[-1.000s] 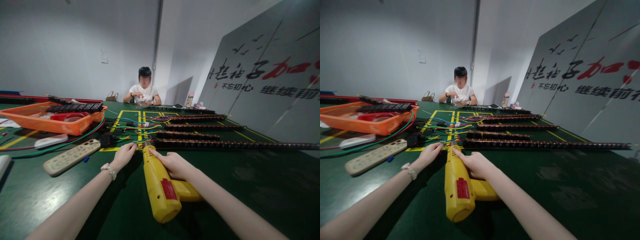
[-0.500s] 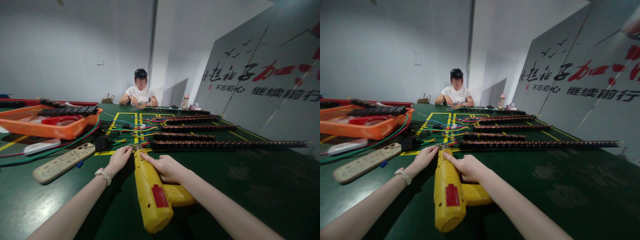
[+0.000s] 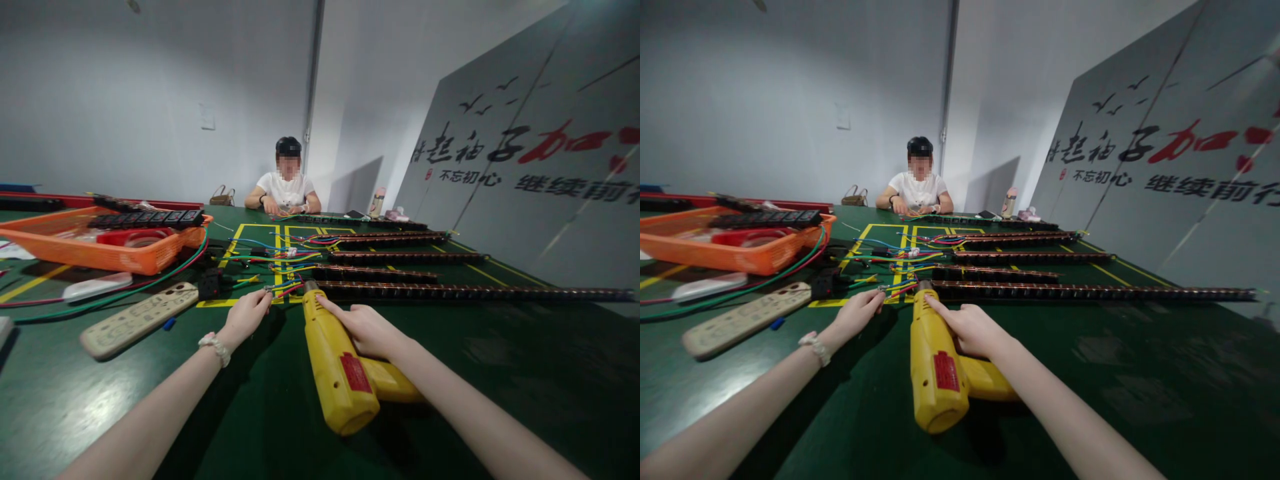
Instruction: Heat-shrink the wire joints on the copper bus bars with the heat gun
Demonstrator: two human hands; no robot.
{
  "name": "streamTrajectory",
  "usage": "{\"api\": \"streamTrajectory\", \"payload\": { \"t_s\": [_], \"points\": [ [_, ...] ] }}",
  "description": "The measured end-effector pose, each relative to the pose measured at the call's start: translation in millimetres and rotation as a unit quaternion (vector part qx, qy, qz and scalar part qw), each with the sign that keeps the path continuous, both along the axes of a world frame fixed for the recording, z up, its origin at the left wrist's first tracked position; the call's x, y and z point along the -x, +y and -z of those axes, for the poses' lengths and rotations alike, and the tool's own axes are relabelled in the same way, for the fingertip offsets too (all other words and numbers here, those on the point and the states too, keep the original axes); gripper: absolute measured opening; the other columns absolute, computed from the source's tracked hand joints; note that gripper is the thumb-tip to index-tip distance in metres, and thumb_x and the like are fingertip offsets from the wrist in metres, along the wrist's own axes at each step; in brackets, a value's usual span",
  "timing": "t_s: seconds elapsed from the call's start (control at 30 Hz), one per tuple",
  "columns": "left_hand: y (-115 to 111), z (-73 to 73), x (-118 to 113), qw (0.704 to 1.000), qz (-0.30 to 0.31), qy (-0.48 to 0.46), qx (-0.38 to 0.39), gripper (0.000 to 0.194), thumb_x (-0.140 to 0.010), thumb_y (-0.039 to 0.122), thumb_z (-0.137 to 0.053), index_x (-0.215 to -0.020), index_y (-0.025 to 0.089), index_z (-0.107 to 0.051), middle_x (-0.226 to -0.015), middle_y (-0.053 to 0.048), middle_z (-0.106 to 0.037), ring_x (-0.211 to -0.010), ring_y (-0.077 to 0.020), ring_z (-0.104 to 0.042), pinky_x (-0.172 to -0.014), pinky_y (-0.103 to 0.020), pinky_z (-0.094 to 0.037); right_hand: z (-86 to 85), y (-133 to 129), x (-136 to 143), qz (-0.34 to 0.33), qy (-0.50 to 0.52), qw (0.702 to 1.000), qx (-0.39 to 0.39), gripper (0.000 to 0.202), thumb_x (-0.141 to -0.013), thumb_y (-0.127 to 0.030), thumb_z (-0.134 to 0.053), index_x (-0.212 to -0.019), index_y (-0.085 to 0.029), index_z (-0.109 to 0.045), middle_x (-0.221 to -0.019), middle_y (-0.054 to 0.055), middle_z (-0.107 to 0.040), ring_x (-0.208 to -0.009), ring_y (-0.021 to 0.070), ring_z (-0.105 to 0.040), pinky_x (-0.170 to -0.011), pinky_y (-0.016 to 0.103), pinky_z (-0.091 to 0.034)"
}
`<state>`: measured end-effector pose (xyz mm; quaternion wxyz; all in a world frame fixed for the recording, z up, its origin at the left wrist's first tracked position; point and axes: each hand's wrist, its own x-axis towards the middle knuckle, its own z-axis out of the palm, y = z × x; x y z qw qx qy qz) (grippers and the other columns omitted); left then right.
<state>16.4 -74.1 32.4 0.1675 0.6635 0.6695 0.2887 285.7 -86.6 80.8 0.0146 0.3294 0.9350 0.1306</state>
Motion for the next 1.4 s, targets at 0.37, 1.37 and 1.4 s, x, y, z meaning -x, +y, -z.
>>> {"api": "streamTrajectory", "payload": {
  "t_s": [0.37, 1.37, 1.4],
  "points": [
    [-0.3, -1.2, -2.1, 1.000, -0.002, 0.004, -0.008, 0.038, -0.085, 0.042, -0.030, -0.061, 0.020, -0.049, -0.061, 0.001, -0.057, -0.059, -0.0144, -0.051, -0.052, -0.023, -0.026, -0.9, -1.9, 7.9, -0.017, -0.003, 1.000, 0.001, 0.089, -0.073, -0.015, -0.053, -0.144, -0.014, 0.001, -0.081, 0.007, -0.066, -0.062, 0.0202, -0.053, -0.059, 0.029, -0.034],
    [14.1, 18.2, 7.1, 0.981, 0.036, -0.188, -0.023, 0.045, -0.079, 0.056, -0.037, -0.069, 0.017, -0.057, -0.062, -0.001, -0.058, -0.057, -0.0149, -0.051, -0.053, -0.024, -0.035, 3.4, -9.4, 34.7, -0.095, 0.022, 0.994, 0.050, 0.093, -0.069, -0.013, -0.052, -0.144, -0.013, 0.004, -0.082, 0.005, -0.066, -0.061, 0.0183, -0.055, -0.067, 0.031, -0.036],
    [14.4, 18.9, 7.3, 0.980, 0.036, -0.193, -0.020, 0.044, -0.078, 0.056, -0.037, -0.069, 0.017, -0.057, -0.062, -0.001, -0.058, -0.056, -0.0145, -0.051, -0.052, -0.024, -0.035, 3.0, -8.2, 31.4, -0.085, 0.018, 0.995, 0.046, 0.093, -0.070, -0.012, -0.052, -0.144, -0.013, 0.004, -0.082, 0.005, -0.066, -0.060, 0.0181, -0.054, -0.066, 0.031, -0.035]
  ]
}}
